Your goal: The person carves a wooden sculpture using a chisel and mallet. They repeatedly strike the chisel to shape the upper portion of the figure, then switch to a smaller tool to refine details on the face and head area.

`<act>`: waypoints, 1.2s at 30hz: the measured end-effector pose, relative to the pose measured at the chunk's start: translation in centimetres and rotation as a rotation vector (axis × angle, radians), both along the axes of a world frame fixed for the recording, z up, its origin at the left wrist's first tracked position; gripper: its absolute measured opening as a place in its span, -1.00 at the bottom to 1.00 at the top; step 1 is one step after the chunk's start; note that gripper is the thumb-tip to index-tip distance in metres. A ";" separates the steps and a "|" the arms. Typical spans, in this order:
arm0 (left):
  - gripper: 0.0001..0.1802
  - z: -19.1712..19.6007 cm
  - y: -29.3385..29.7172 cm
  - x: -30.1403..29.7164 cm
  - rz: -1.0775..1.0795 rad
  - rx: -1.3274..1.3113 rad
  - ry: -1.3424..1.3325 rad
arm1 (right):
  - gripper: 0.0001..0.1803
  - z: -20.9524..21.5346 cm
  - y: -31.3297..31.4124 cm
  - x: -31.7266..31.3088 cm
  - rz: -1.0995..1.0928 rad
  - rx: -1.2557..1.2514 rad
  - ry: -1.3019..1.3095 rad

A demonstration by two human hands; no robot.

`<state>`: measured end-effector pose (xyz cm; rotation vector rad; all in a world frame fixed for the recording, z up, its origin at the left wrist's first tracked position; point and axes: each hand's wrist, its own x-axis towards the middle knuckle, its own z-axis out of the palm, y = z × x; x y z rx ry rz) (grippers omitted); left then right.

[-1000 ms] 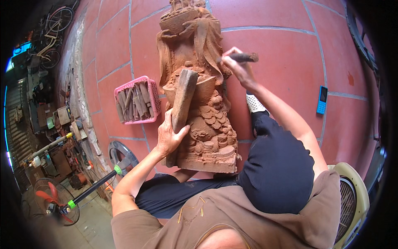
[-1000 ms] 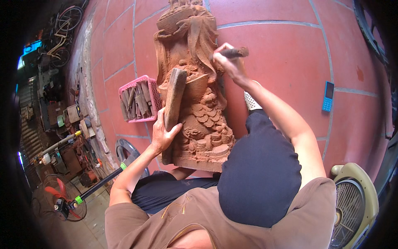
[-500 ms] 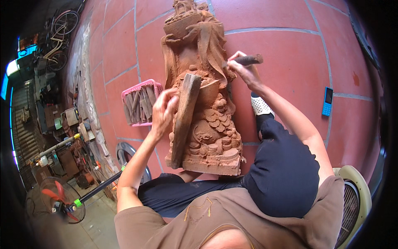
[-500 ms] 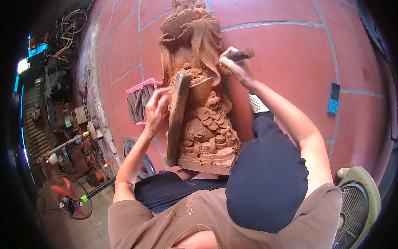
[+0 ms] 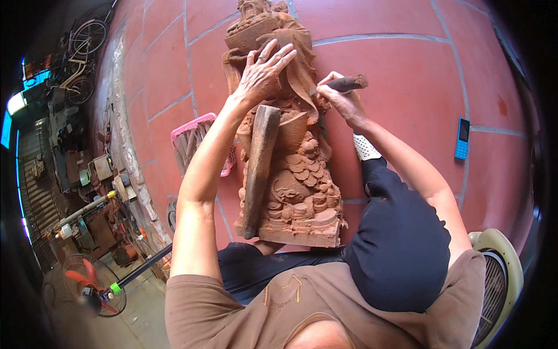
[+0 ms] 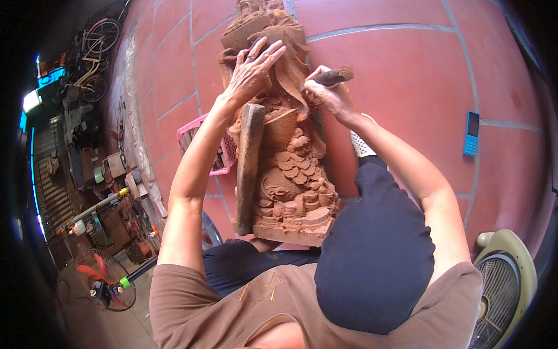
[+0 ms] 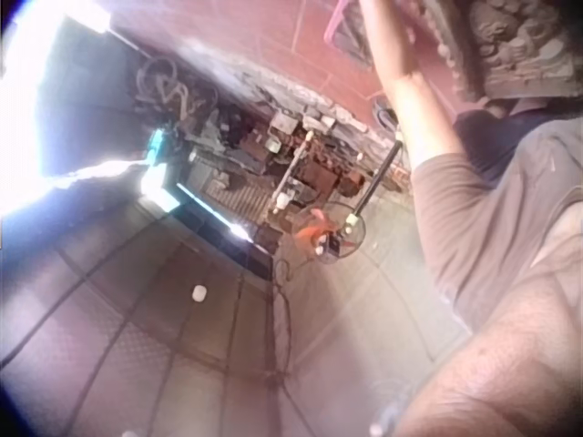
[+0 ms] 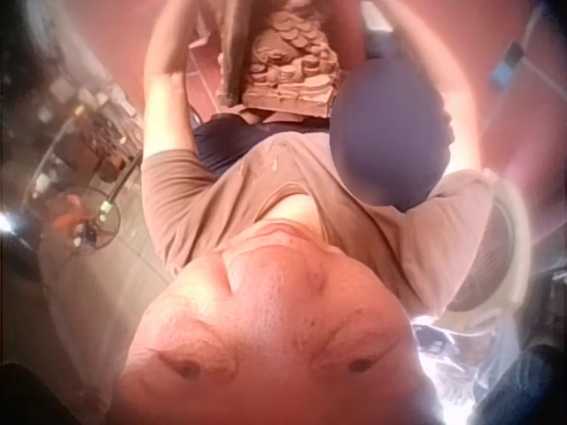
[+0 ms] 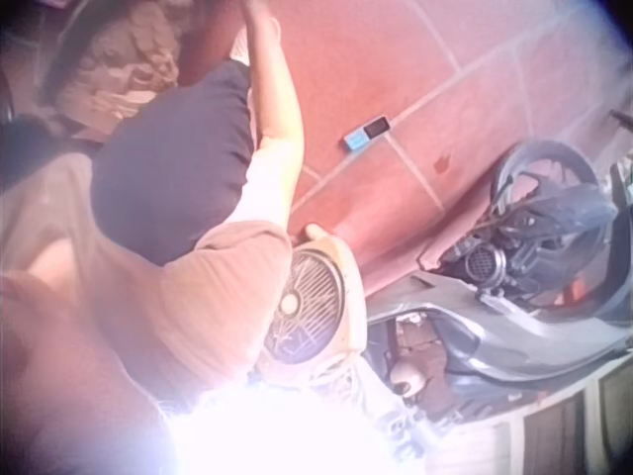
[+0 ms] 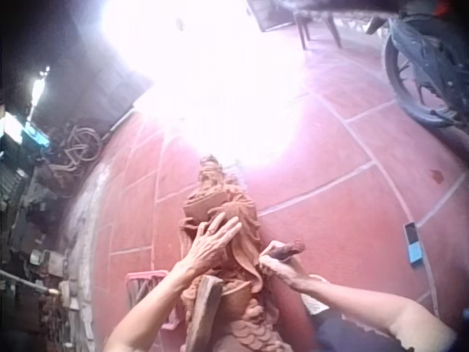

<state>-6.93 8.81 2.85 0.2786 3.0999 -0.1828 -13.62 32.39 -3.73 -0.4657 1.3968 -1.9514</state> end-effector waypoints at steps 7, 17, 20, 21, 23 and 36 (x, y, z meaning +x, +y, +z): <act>-0.38 3.6 -0.8 2.5 -0.074 0.301 -0.228 | -0.85 -0.2 -4.8 -3.3 -0.103 -0.056 -0.088; -0.26 0.6 0.8 -1.4 -0.070 -0.018 -0.039 | -0.89 0.9 -0.7 -1.9 0.160 0.101 -0.007; -0.19 1.5 1.1 -0.1 -0.082 0.064 -0.114 | -0.88 1.2 -2.0 -2.2 0.042 0.025 -0.044; -0.16 2.0 1.2 0.5 -0.084 0.102 -0.147 | -0.88 0.9 -2.8 -2.5 -0.014 0.001 -0.057; -0.28 2.5 1.1 1.1 -0.132 0.052 -0.124 | -0.92 -0.1 -4.7 -3.1 -0.041 -0.041 -0.062; -0.51 1.4 0.5 1.0 0.039 0.330 0.245 | -0.89 0.1 -1.9 -2.0 0.096 0.004 0.030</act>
